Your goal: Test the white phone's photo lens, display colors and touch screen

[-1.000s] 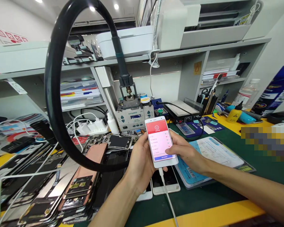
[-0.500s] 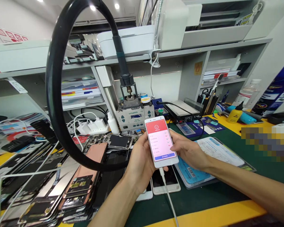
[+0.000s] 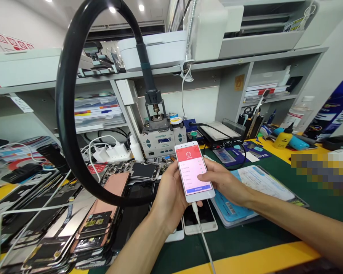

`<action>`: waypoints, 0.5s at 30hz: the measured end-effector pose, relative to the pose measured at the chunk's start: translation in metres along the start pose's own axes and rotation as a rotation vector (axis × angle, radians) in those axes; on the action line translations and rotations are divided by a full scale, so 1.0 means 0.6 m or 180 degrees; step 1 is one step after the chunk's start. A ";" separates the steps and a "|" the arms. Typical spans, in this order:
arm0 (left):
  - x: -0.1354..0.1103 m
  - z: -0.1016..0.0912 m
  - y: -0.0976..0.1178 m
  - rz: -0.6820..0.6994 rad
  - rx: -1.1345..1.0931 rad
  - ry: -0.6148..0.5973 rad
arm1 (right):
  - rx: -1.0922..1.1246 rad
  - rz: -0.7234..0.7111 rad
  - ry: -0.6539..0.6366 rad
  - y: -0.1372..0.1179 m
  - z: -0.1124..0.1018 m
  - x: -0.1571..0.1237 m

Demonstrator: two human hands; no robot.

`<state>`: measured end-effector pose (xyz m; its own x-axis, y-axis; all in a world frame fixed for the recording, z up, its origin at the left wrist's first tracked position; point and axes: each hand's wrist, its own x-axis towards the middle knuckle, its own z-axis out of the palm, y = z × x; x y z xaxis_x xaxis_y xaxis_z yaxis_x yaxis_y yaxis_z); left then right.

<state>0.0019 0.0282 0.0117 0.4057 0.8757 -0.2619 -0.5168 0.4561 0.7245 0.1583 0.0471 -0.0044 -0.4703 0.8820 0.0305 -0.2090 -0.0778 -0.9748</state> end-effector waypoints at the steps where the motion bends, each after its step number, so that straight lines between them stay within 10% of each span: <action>1: 0.000 0.000 0.000 0.0013 0.0007 -0.0009 | 0.0015 -0.0009 -0.0002 0.000 0.000 0.000; 15: -0.002 0.001 0.001 0.0024 0.0050 0.0015 | 0.0213 -0.0085 0.0047 -0.004 0.003 -0.001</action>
<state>0.0015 0.0271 0.0129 0.3983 0.8798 -0.2595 -0.5080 0.4471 0.7363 0.1576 0.0460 -0.0015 -0.4511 0.8909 0.0525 -0.2784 -0.0846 -0.9567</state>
